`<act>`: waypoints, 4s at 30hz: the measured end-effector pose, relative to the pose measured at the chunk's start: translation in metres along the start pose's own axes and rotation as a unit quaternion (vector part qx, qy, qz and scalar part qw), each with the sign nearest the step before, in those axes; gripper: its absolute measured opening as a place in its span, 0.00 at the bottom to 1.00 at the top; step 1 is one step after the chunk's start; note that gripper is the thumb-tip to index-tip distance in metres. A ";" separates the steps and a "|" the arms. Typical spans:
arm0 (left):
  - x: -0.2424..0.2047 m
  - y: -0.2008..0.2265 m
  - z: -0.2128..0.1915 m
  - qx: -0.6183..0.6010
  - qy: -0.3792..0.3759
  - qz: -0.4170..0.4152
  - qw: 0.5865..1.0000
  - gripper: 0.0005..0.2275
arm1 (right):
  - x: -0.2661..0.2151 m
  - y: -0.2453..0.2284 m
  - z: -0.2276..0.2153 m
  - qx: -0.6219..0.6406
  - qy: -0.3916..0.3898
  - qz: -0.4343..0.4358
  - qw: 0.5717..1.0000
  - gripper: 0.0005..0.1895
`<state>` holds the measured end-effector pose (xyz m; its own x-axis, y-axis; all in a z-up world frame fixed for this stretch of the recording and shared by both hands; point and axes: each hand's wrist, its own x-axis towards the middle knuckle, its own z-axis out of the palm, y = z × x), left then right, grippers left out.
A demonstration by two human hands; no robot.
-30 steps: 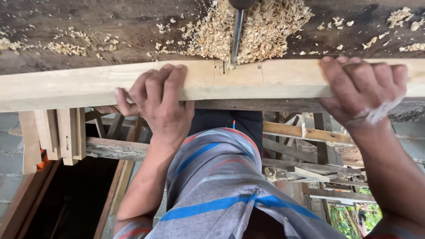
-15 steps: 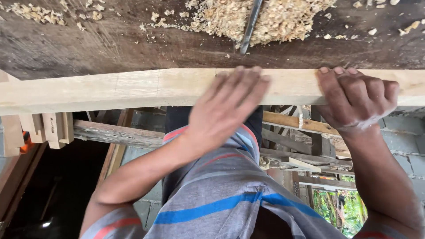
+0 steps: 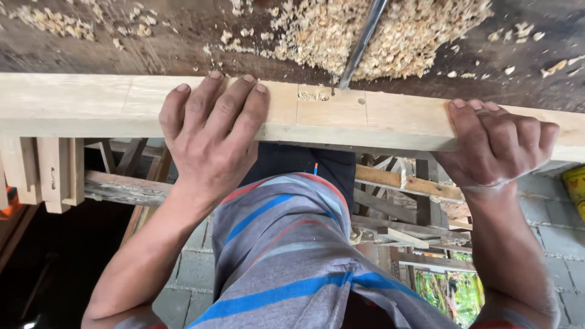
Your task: The person uses a drill press to drill holes into a long wooden plank. They hold the plank steady with both hands, aligning it with the drill bit, and then feed it through the machine to create a series of holes along its length.
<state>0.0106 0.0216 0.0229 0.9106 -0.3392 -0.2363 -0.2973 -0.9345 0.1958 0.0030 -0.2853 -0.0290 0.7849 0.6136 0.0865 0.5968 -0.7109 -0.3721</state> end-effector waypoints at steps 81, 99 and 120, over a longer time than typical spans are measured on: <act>0.041 -0.004 -0.003 0.028 0.010 0.049 0.998 0.02 | 0.008 0.017 0.008 0.007 0.058 0.019 0.998 0.07; 0.035 -0.010 -0.005 0.041 0.028 0.055 0.997 0.04 | -0.008 0.022 0.016 -0.022 0.068 -0.011 0.997 0.27; 0.041 -0.004 -0.002 0.056 0.026 0.058 0.996 0.03 | -0.006 0.030 0.011 0.004 0.069 -0.014 0.998 0.05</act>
<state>0.0499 0.0110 0.0140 0.8809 -0.4427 -0.1675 -0.4295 -0.8963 0.1103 0.0144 -0.3060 -0.0506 0.7838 0.5797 0.2225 0.6177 -0.6915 -0.3745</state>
